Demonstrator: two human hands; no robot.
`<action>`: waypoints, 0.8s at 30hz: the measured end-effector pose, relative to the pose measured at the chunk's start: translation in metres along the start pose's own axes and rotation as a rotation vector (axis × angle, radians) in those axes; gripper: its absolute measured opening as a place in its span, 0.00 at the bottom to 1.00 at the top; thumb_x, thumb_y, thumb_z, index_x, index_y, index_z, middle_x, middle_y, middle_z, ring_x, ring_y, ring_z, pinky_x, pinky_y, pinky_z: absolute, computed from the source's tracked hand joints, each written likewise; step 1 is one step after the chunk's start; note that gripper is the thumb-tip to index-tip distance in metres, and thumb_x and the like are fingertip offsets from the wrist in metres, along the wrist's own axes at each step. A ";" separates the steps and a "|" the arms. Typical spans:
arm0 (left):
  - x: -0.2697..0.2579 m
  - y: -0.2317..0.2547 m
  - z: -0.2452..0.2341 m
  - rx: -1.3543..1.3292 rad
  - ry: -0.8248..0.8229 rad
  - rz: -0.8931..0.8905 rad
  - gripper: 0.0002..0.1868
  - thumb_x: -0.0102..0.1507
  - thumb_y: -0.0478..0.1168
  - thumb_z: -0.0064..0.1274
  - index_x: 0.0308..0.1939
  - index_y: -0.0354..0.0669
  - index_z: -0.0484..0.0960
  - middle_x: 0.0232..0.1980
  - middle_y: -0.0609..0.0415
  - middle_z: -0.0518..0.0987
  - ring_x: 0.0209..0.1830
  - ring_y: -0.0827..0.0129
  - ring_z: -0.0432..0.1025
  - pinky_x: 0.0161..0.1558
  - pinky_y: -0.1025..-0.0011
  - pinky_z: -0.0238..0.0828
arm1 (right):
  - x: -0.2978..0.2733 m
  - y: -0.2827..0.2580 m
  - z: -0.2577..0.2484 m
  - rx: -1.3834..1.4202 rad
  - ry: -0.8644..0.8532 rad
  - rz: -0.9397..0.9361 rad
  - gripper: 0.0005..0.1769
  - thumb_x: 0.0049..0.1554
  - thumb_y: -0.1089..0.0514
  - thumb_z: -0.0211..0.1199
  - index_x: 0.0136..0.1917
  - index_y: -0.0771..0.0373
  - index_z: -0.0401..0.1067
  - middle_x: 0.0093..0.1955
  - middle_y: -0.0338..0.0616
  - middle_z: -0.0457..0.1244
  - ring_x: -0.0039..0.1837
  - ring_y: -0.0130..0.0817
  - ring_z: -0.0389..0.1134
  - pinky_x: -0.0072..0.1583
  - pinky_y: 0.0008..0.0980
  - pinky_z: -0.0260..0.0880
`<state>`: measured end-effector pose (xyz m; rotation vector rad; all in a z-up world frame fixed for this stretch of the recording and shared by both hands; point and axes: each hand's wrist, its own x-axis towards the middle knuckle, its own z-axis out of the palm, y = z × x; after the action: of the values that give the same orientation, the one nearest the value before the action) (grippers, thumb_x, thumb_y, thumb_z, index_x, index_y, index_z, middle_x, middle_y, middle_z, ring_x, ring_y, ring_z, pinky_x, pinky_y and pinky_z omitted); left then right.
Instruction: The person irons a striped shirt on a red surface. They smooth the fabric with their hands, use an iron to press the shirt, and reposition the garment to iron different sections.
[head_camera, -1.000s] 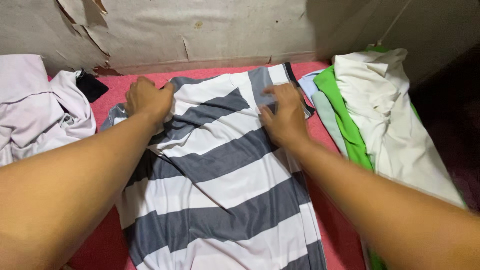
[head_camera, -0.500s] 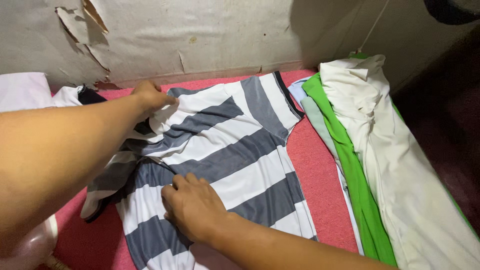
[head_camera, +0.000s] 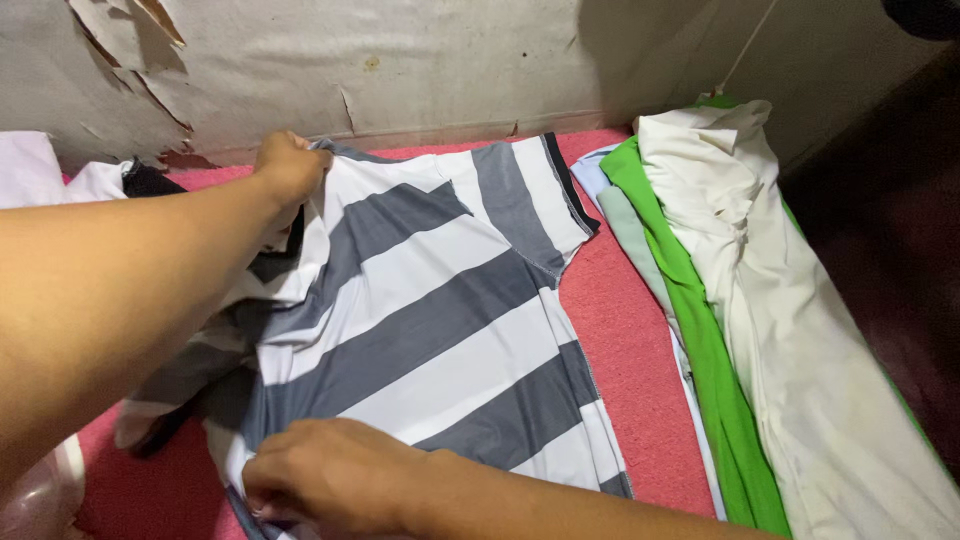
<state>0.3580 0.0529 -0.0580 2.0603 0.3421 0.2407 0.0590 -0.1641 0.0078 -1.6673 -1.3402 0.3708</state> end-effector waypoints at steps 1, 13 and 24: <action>-0.004 0.001 0.002 -0.008 -0.004 0.022 0.07 0.58 0.37 0.60 0.31 0.40 0.78 0.32 0.53 0.79 0.30 0.69 0.72 0.30 0.66 0.67 | 0.000 -0.001 0.000 0.032 -0.044 -0.037 0.06 0.58 0.58 0.63 0.44 0.62 0.70 0.45 0.45 0.67 0.54 0.47 0.70 0.55 0.42 0.70; -0.097 0.068 -0.002 0.401 0.413 0.374 0.20 0.60 0.30 0.50 0.57 0.40 0.74 0.60 0.40 0.74 0.65 0.44 0.65 0.62 0.50 0.62 | -0.034 0.051 -0.094 -0.184 0.799 0.493 0.08 0.58 0.63 0.63 0.51 0.64 0.74 0.46 0.49 0.67 0.47 0.43 0.71 0.51 0.37 0.71; -0.158 0.096 0.100 0.548 -0.311 0.501 0.35 0.68 0.46 0.41 0.77 0.37 0.52 0.81 0.39 0.49 0.81 0.46 0.42 0.75 0.45 0.35 | -0.098 0.149 -0.214 -0.712 0.252 0.806 0.35 0.65 0.46 0.52 0.78 0.63 0.50 0.83 0.55 0.40 0.83 0.52 0.37 0.75 0.53 0.35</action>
<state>0.2541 -0.1274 -0.0279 2.6577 -0.3473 0.1262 0.2664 -0.3459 -0.0302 -2.7295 -0.5661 0.1168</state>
